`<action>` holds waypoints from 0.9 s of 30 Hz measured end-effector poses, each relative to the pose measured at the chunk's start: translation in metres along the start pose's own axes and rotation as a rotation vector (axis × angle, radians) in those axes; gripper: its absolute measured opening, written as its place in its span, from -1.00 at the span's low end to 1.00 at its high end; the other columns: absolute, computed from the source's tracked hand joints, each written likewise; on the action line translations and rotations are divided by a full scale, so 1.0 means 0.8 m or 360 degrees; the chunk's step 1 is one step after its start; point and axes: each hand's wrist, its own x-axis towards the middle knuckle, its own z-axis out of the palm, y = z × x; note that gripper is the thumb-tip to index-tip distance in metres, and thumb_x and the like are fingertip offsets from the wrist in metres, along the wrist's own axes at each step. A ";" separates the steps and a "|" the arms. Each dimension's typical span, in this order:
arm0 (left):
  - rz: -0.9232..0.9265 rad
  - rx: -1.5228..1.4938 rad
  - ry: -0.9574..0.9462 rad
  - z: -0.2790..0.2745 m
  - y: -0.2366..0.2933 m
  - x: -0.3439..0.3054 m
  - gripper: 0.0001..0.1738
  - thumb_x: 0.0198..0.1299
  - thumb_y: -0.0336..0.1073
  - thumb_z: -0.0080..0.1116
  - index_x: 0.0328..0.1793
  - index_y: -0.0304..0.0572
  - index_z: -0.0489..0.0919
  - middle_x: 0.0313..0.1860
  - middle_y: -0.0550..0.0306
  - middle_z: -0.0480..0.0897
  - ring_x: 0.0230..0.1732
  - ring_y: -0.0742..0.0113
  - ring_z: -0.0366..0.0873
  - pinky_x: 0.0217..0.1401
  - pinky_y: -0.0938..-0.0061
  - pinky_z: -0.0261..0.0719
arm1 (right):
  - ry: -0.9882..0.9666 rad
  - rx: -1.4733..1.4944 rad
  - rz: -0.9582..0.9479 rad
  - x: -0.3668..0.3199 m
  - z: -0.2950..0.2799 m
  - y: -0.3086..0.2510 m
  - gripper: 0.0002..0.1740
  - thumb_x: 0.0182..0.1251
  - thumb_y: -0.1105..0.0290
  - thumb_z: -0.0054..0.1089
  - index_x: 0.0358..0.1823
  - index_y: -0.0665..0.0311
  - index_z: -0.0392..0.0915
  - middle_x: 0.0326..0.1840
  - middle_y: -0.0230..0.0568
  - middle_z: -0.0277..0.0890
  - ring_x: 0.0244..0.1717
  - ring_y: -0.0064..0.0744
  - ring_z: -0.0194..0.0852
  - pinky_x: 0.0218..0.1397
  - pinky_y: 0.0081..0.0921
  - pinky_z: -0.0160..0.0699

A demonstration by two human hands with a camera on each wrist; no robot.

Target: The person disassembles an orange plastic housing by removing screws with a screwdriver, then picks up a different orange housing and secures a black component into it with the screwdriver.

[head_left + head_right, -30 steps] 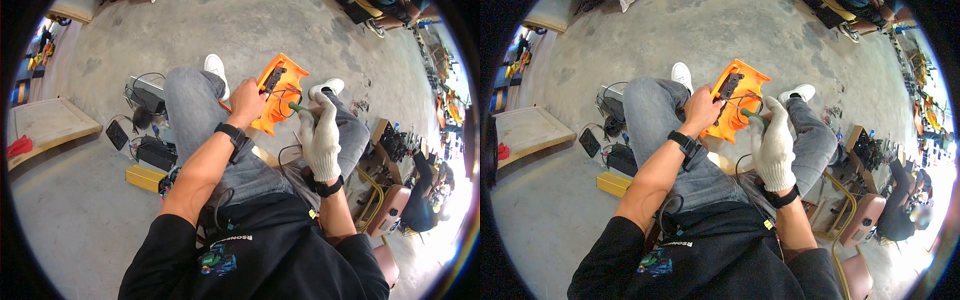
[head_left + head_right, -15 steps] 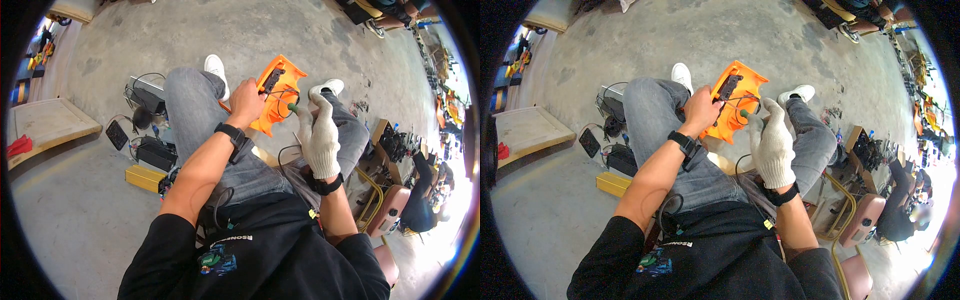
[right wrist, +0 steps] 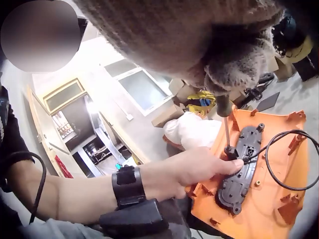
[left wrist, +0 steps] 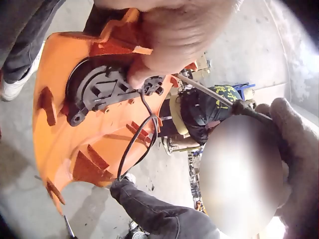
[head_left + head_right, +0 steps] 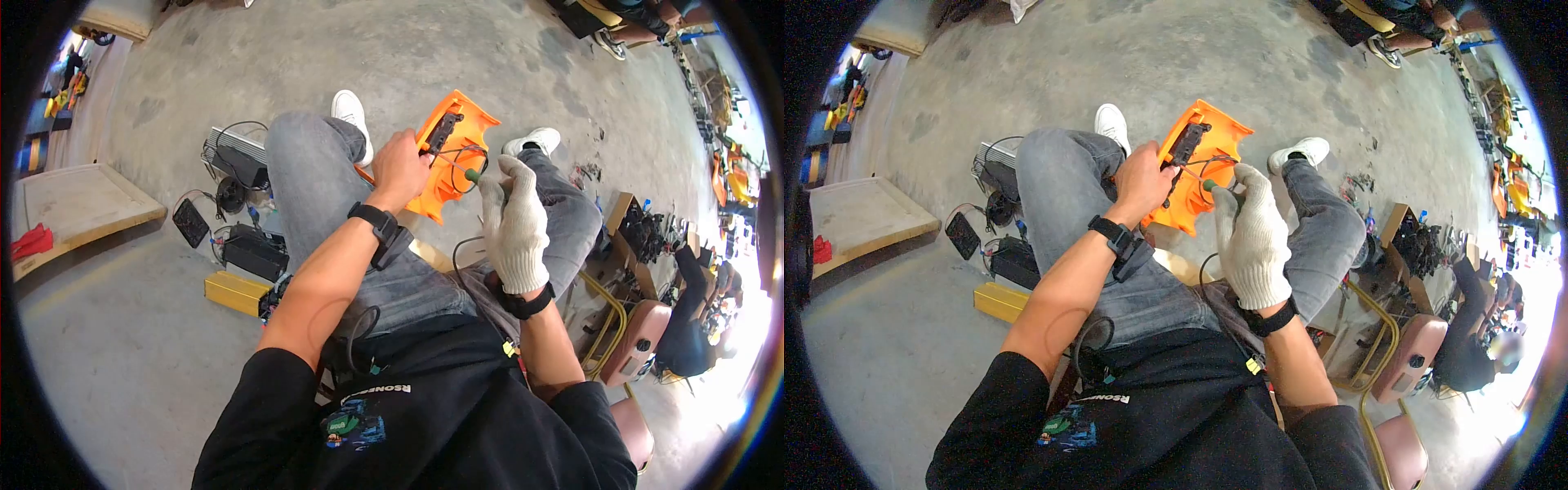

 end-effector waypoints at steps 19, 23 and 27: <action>0.0040 0.0006 0.0082 0.003 -0.005 0.001 -0.65 0.20 -0.22 0.41 -0.13 -0.35 0.56 -0.17 -0.27 0.69 -0.07 -0.30 0.67 -0.02 -0.05 0.57 | 0.0008 0.0021 -0.0196 -0.011 0.004 0.017 -0.51 0.30 0.62 0.32 0.24 0.37 0.41 0.07 0.07 0.51 0.06 -0.18 0.66 0.04 -0.30 0.66; 0.0065 0.0033 0.0091 0.004 -0.005 0.002 -0.65 0.19 -0.22 0.41 -0.12 -0.35 0.56 -0.15 -0.26 0.69 -0.05 -0.29 0.66 -0.02 -0.04 0.57 | 0.0034 -0.0020 -0.0429 -0.009 0.007 0.027 -0.52 0.31 0.60 0.32 0.25 0.36 0.42 0.04 0.07 0.54 -0.01 -0.16 0.68 0.00 -0.33 0.66; 0.0044 0.0053 0.0020 -0.001 -0.003 0.001 -0.65 0.19 -0.23 0.42 -0.09 -0.35 0.57 -0.12 -0.25 0.69 -0.02 -0.28 0.66 0.00 -0.02 0.57 | 0.0010 0.0029 -0.0099 -0.008 0.002 0.009 -0.52 0.31 0.59 0.34 0.25 0.34 0.43 -0.06 0.02 0.57 -0.10 -0.15 0.69 -0.04 -0.36 0.67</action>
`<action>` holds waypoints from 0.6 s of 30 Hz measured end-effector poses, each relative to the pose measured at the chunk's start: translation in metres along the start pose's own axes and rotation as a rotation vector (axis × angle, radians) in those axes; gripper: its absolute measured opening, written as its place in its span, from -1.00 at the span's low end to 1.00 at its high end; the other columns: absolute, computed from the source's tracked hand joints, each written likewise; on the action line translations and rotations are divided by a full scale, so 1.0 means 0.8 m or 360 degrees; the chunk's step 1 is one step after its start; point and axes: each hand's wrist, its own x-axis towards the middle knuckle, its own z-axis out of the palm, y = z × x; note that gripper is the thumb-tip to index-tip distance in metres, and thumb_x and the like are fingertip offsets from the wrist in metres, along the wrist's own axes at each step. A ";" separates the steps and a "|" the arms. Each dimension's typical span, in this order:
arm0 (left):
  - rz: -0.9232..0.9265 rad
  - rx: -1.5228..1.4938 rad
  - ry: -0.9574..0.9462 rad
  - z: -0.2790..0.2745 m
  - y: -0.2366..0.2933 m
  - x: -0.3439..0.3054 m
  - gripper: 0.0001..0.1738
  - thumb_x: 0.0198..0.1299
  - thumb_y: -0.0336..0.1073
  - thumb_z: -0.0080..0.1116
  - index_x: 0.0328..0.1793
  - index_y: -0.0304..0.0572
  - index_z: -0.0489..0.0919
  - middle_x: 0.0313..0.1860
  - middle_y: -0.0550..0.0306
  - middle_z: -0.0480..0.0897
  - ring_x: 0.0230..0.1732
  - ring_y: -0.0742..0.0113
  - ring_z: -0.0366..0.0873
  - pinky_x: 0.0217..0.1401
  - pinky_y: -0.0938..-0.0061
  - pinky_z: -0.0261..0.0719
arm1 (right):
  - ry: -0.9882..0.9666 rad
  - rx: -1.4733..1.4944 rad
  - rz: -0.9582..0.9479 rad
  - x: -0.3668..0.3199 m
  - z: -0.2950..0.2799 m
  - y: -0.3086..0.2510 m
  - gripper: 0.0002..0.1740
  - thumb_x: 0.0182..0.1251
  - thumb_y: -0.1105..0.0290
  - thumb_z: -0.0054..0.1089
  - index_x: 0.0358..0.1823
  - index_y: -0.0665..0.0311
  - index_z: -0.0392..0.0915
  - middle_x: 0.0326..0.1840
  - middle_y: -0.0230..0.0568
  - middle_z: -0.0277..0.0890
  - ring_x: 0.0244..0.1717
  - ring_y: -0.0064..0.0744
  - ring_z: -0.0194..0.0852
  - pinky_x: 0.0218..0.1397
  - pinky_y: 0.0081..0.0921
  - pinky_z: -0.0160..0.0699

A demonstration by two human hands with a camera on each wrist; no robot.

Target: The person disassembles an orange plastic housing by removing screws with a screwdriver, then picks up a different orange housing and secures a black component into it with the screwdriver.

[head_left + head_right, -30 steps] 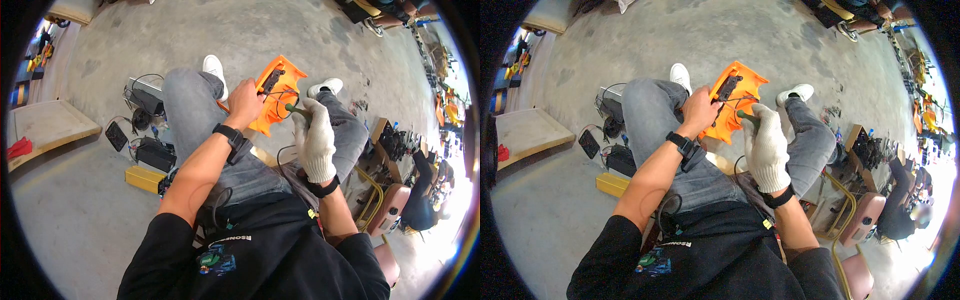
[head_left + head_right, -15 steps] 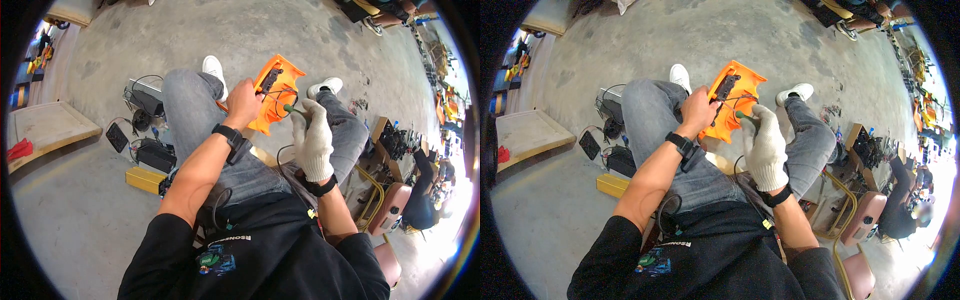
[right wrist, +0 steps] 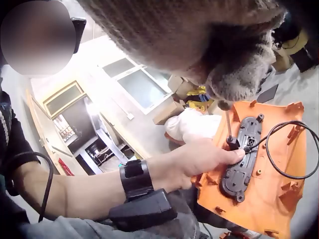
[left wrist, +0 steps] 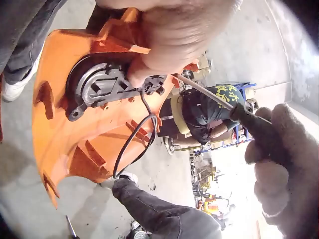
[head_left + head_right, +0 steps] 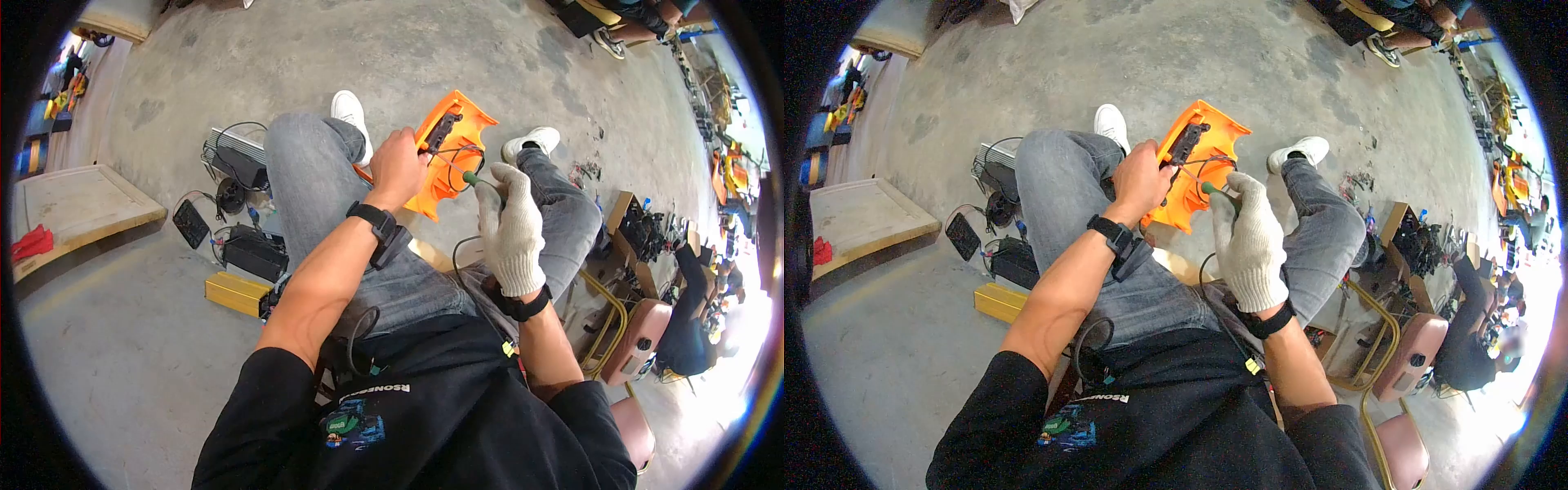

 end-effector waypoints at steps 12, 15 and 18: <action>-0.0005 -0.0044 0.0051 0.000 0.000 0.000 -0.64 0.19 -0.22 0.43 -0.08 -0.34 0.57 -0.14 -0.25 0.70 -0.05 -0.28 0.67 -0.02 -0.02 0.57 | 0.0017 0.0120 -0.0094 -0.002 0.003 0.013 -0.49 0.38 0.48 0.35 0.29 0.37 0.38 -0.11 0.00 0.60 -0.17 -0.22 0.68 -0.08 -0.37 0.65; -0.0014 -0.0033 0.0004 -0.003 0.001 -0.001 -0.64 0.20 -0.23 0.42 -0.06 -0.32 0.57 -0.10 -0.21 0.68 -0.03 -0.26 0.66 0.00 -0.02 0.57 | -0.0057 0.0092 0.0346 0.002 -0.004 -0.001 -0.49 0.40 0.44 0.34 0.31 0.38 0.38 -0.18 -0.04 0.60 -0.25 -0.24 0.67 -0.13 -0.38 0.65; -0.0041 -0.0032 -0.0046 -0.004 0.001 0.000 -0.64 0.20 -0.24 0.41 -0.03 -0.31 0.56 -0.07 -0.16 0.65 0.00 -0.23 0.65 0.03 -0.02 0.58 | -0.0035 -0.0007 0.0324 0.004 0.000 0.004 -0.50 0.42 0.45 0.31 0.31 0.37 0.38 -0.25 -0.04 0.61 -0.37 -0.25 0.65 -0.22 -0.37 0.64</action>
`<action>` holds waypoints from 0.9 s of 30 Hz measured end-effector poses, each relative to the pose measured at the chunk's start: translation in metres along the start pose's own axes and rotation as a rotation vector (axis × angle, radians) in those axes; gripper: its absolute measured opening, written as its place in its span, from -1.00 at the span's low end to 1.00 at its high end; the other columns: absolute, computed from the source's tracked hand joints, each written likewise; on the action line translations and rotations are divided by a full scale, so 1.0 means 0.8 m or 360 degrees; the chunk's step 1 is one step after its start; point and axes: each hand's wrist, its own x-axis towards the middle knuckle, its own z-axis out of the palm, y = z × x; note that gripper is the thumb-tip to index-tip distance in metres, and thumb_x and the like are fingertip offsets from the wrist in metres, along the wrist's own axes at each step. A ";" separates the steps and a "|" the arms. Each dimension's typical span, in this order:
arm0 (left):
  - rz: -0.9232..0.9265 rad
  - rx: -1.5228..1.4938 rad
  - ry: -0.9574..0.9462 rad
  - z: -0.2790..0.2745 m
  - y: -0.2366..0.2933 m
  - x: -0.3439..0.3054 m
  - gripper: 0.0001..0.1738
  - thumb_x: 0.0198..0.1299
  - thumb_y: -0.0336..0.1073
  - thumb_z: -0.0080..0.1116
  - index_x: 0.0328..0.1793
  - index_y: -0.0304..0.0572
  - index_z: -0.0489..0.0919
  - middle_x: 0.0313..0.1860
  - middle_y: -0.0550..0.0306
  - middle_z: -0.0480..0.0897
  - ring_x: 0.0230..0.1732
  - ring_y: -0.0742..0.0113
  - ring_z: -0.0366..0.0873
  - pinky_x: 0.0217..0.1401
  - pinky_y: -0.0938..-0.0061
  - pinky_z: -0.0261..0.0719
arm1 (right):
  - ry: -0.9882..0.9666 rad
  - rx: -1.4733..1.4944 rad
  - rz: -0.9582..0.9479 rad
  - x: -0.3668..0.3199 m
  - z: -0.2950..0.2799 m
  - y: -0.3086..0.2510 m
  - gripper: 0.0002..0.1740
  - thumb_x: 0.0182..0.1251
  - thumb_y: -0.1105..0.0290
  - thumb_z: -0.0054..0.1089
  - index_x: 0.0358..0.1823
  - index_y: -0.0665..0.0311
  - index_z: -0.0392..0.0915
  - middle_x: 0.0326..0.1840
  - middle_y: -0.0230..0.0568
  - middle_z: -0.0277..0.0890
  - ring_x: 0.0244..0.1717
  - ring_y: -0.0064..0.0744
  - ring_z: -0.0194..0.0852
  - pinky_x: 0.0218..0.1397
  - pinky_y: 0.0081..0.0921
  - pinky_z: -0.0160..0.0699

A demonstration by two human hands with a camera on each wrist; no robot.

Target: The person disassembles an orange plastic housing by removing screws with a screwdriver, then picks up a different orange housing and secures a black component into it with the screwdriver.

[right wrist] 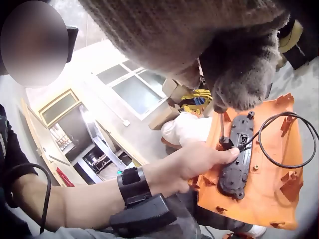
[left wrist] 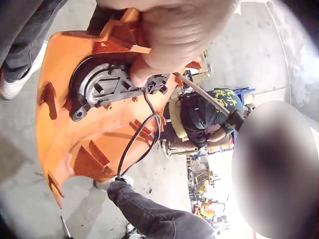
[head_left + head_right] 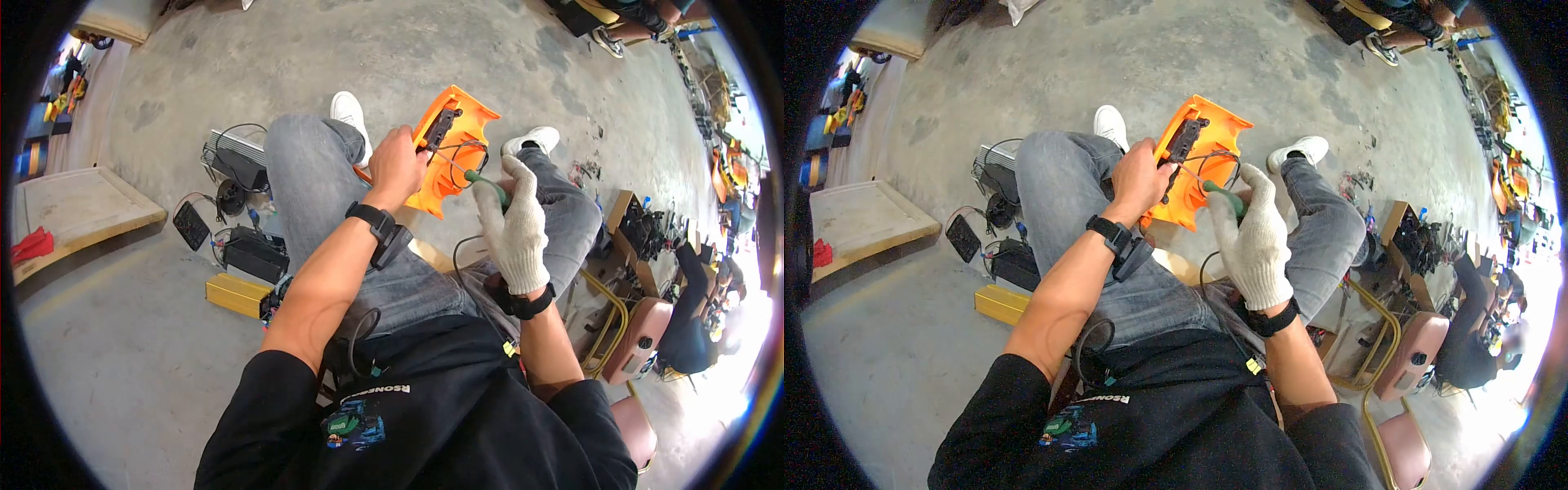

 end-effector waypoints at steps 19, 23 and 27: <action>-0.0567 -0.1874 -0.0306 0.001 -0.027 0.014 -0.65 0.39 -0.34 0.33 0.20 -0.39 0.63 0.02 0.10 0.74 -0.07 0.34 0.72 0.01 0.36 0.70 | -0.0248 0.1116 0.0501 0.003 -0.057 0.029 -0.61 0.56 0.26 0.12 0.19 0.44 0.57 -0.23 -0.33 0.62 -0.33 -0.64 0.51 -0.27 -0.64 0.52; -0.0486 -0.1848 -0.0453 0.005 -0.035 0.017 -0.67 0.38 -0.35 0.33 0.19 -0.36 0.63 0.02 0.11 0.75 -0.05 0.32 0.72 0.04 0.34 0.70 | -0.0353 0.0891 0.0487 0.001 -0.056 0.031 -0.62 0.55 0.24 0.12 0.15 0.41 0.59 -0.26 -0.36 0.59 -0.34 -0.67 0.49 -0.28 -0.62 0.58; -0.0581 -0.2000 -0.0481 0.008 -0.040 0.017 -0.69 0.36 -0.37 0.34 0.18 -0.33 0.65 0.01 0.13 0.75 -0.05 0.32 0.72 0.06 0.35 0.68 | -0.0143 0.0828 0.0496 0.001 -0.056 0.032 -0.62 0.52 0.21 0.17 0.12 0.39 0.61 -0.29 -0.37 0.57 -0.39 -0.67 0.48 -0.33 -0.62 0.57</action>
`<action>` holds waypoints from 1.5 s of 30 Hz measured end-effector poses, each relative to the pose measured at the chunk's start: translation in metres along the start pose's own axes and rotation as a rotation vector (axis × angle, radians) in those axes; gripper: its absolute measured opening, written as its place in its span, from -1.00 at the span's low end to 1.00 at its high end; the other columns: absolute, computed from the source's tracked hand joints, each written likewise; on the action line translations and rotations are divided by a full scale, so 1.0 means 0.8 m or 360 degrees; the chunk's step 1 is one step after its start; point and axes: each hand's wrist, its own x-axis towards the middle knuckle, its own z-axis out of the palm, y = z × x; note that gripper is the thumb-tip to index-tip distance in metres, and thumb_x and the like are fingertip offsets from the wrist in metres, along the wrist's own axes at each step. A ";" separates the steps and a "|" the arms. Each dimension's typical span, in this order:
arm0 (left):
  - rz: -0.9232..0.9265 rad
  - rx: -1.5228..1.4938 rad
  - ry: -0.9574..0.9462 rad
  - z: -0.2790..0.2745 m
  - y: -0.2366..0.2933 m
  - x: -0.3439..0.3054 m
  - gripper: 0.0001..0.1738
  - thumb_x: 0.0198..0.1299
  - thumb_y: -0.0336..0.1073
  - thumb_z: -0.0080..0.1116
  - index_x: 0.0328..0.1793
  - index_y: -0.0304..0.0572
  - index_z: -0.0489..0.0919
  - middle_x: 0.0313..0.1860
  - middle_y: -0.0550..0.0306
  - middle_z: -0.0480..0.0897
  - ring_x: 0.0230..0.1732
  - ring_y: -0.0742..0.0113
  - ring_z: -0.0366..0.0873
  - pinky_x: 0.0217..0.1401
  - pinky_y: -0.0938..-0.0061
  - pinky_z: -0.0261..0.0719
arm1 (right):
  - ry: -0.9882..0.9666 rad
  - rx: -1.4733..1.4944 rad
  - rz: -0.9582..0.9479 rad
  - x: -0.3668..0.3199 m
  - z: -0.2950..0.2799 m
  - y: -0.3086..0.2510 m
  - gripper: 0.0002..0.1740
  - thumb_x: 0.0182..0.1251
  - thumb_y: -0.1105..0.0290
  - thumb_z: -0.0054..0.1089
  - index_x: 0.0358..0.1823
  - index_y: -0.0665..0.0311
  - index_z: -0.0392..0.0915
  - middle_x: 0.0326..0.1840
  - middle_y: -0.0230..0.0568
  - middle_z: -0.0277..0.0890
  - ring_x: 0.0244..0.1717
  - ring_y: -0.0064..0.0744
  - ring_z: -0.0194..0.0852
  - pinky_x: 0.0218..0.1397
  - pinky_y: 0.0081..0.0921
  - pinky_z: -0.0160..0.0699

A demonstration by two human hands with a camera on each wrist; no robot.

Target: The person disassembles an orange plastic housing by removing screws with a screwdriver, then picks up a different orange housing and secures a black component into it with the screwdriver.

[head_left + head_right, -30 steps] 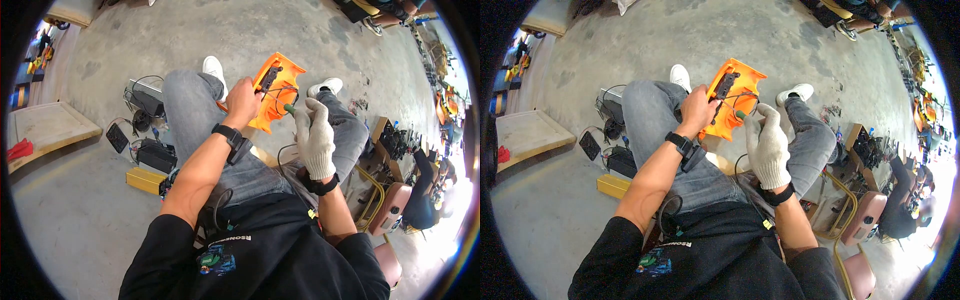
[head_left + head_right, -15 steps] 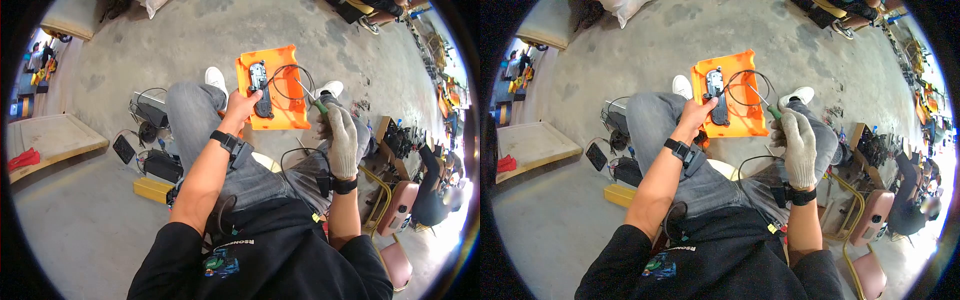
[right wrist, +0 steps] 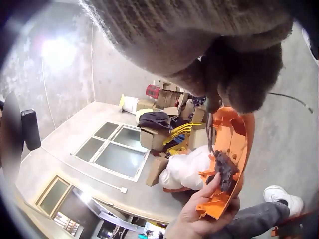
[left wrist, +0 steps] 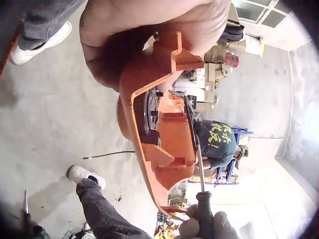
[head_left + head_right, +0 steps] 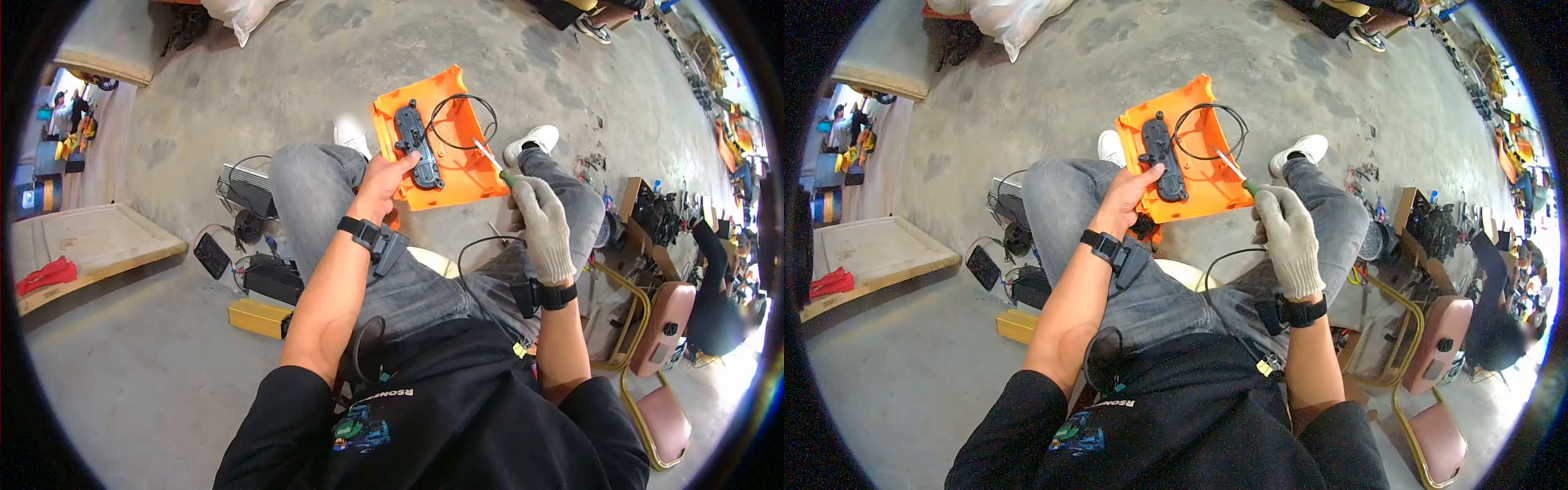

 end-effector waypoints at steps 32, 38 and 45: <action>-0.0037 0.0290 -0.0234 0.017 0.059 -0.066 -0.46 0.31 -0.43 0.36 0.40 -0.19 0.49 0.29 0.10 0.64 0.29 0.17 0.61 0.34 0.24 0.62 | 0.0046 0.0418 -0.0260 0.024 0.009 0.032 -0.59 0.39 0.28 0.33 0.12 0.40 0.52 -0.25 -0.26 0.63 -0.29 -0.60 0.64 -0.21 -0.55 0.71; 0.0038 0.0254 -0.0109 0.014 0.053 -0.065 -0.50 0.31 -0.48 0.34 0.37 -0.19 0.52 0.26 0.10 0.66 0.26 0.18 0.63 0.35 0.24 0.61 | 0.0057 0.0636 -0.0238 0.036 0.002 0.043 -0.59 0.47 0.25 0.25 0.18 0.39 0.49 -0.27 -0.33 0.58 -0.34 -0.63 0.59 -0.27 -0.59 0.68; 0.0071 0.0015 -0.0022 -0.019 0.064 -0.033 -0.52 0.33 -0.50 0.31 0.37 -0.24 0.52 0.25 0.09 0.66 0.25 0.15 0.64 0.29 0.24 0.67 | 0.0059 0.1115 0.0175 0.066 -0.003 0.077 -0.54 0.56 -0.03 0.10 0.14 0.22 0.53 -0.42 -0.36 0.47 -0.52 -0.58 0.37 -0.49 -0.59 0.44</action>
